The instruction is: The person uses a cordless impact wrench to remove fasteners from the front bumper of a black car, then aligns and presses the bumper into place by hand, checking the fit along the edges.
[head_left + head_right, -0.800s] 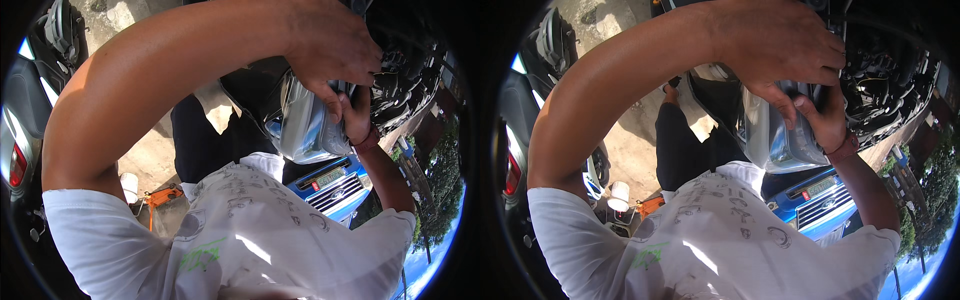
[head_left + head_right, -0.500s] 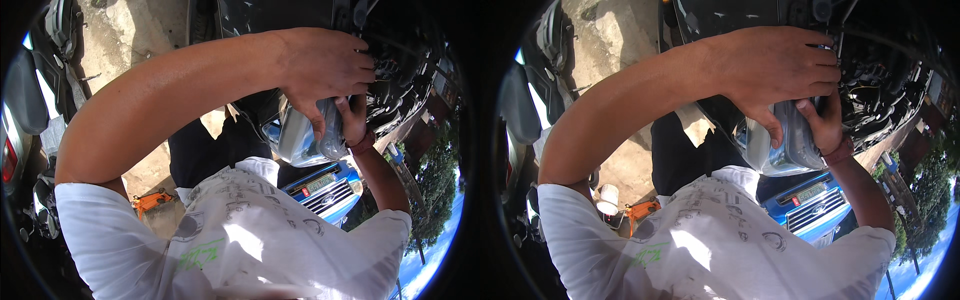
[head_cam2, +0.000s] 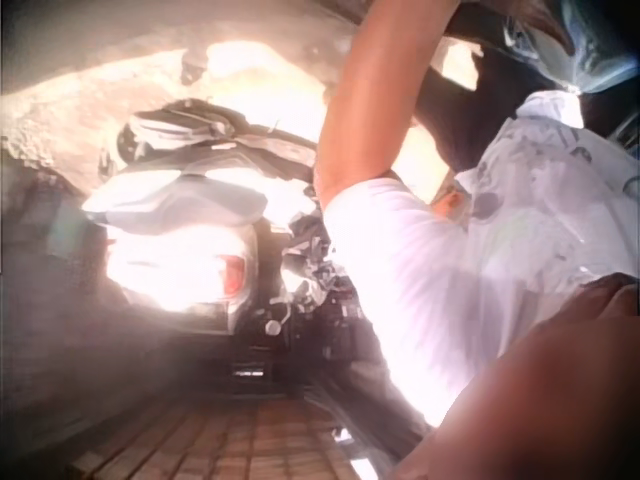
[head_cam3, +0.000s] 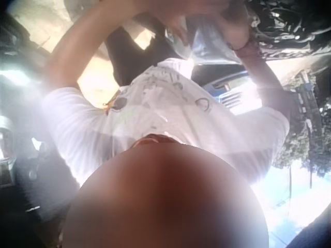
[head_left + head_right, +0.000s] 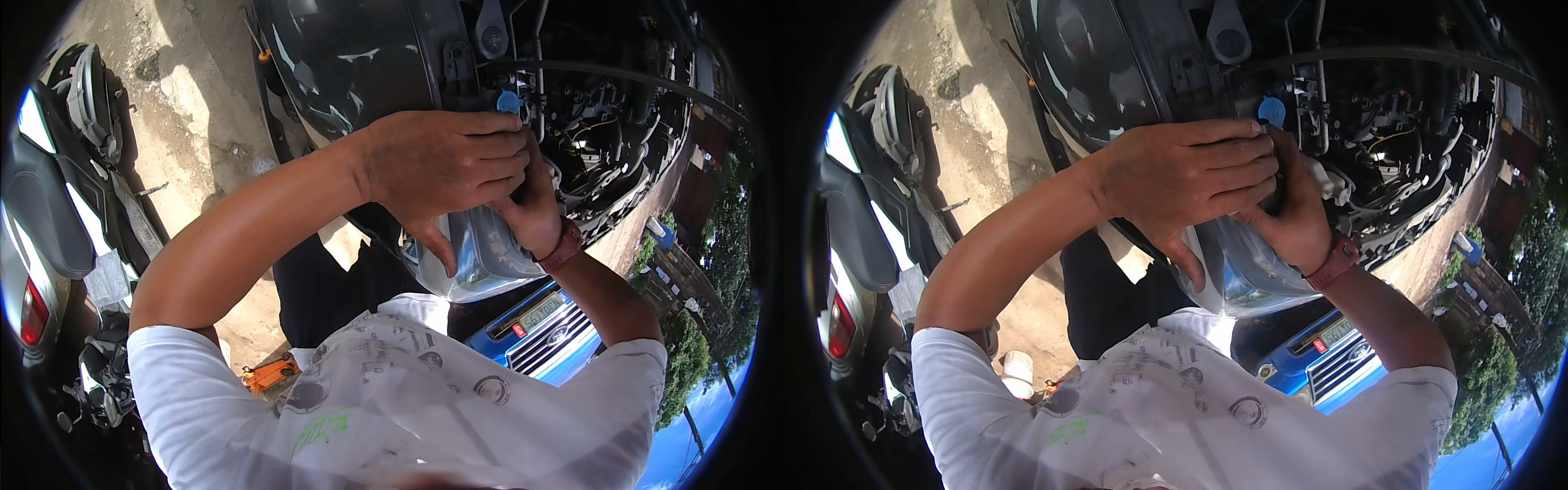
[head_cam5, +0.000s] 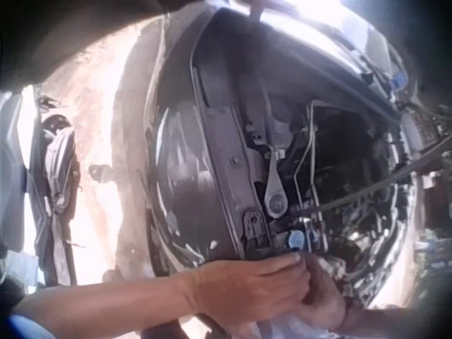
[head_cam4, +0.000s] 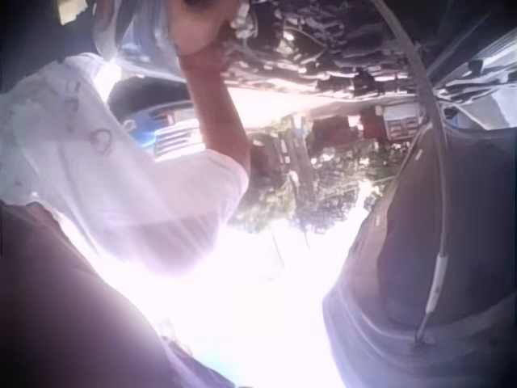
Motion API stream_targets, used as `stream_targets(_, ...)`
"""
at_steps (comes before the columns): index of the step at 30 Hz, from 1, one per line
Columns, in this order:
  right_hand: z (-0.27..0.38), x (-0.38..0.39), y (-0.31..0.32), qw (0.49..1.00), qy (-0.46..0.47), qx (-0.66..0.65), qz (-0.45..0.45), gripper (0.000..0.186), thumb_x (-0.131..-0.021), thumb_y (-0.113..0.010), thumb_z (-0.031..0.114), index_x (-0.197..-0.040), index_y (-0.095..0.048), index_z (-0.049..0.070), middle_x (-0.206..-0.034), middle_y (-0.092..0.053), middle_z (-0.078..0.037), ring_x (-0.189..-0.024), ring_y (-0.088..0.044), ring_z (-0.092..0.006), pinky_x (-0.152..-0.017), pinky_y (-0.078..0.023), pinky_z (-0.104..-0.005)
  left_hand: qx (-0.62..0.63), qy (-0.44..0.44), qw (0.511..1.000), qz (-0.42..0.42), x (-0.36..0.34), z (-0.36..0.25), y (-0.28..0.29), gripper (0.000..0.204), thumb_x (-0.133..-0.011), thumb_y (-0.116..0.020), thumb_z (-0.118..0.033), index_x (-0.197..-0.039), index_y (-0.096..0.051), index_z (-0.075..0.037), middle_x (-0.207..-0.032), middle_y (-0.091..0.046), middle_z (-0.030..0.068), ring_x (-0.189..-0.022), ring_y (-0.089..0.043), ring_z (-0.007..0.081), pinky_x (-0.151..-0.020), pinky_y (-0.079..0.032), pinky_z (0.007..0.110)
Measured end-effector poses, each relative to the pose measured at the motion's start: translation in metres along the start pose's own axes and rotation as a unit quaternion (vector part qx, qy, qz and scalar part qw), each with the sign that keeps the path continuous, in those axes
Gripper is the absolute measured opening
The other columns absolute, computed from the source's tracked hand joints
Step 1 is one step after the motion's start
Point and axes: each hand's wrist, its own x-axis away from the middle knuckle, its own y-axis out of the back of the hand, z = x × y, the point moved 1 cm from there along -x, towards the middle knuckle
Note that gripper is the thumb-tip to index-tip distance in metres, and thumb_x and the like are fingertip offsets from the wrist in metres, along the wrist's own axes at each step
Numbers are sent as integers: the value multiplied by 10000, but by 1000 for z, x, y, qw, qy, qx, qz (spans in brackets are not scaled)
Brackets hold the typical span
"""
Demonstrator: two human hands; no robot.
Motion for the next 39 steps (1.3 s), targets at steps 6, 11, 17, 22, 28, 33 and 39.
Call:
stream_targets(6, -3, -2, -3, 998, 47, 20, -30, 1075, -783, -937, 392, -1586, -354, -21, -1487, -546, -228, -1382, -559, -346, -1157, -450, -447, -20, -47, 999, 9, -2, 8, 0, 968, -731, -683, -803, -1152, -716, 68, -1247, -690, 153, -1296, -589, 333, -1261, -327, 480)
stream_targets(11, 8, -4, -3, 998, 48, 6, -35, 1069, -759, -957, 406, -1558, -394, -27, -1445, -574, -232, -1344, -589, -359, -1130, -473, -445, -15, -32, 999, -12, -1, 5, -3, 961, -745, -671, -802, -1174, -708, 57, -1262, -687, 148, -1270, -609, 329, -1255, -336, 485)
stream_targets(17, 13, -9, -6, 999, -52, 8, -11, 977, -734, -971, 424, -1458, -486, -18, -1313, -657, -198, -1233, -668, -340, -1039, -535, -437, 38, 4, 999, 21, -1, 4, 11, 1038, -690, -708, -798, -1292, -656, 46, -1338, -668, 144, -1325, -586, 319, -1275, -319, 474)
stream_targets(22, 14, -10, -9, 999, -41, 4, -28, 983, -720, -970, 466, -1437, -505, -20, -1293, -673, -204, -1193, -687, -343, -1017, -543, -434, 2, -16, 999, 30, -1, 18, 24, 1133, -603, -700, -833, -1313, -642, 48, -1325, -667, 128, -1329, -582, 300, -1258, -348, 468)
stream_targets(28, 19, -10, -7, 997, -13, 60, -43, 1012, -703, -967, 507, -1435, -514, -24, -1315, -656, -219, -1224, -669, -354, -1045, -522, -450, -3, -15, 1000, 21, -2, 21, 16, 1109, -601, -687, -848, -1250, -642, 50, -1252, -676, 126, -1207, -609, 275, -1092, -458, 401)
stream_targets(33, 19, -10, -9, 995, 14, 85, -57, 1005, -705, -968, 499, -1434, -514, -23, -1311, -657, -215, -1212, -671, -367, -1036, -526, -450, 10, 2, 1000, -14, -2, 19, 12, 989, -672, -721, -805, -1189, -656, 35, -1203, -680, 128, -1170, -619, 269, -1031, -475, 371)
stream_targets(39, 17, -11, -8, 998, 2, 33, -45, 992, -718, -965, 494, -1432, -515, -29, -1302, -655, -225, -1215, -668, -373, -1029, -529, -450, -17, 35, 999, 17, -2, 13, 12, 839, -694, -784, -665, -1231, -694, -26, -1257, -689, 89, -1190, -644, 267, -1062, -492, 402)
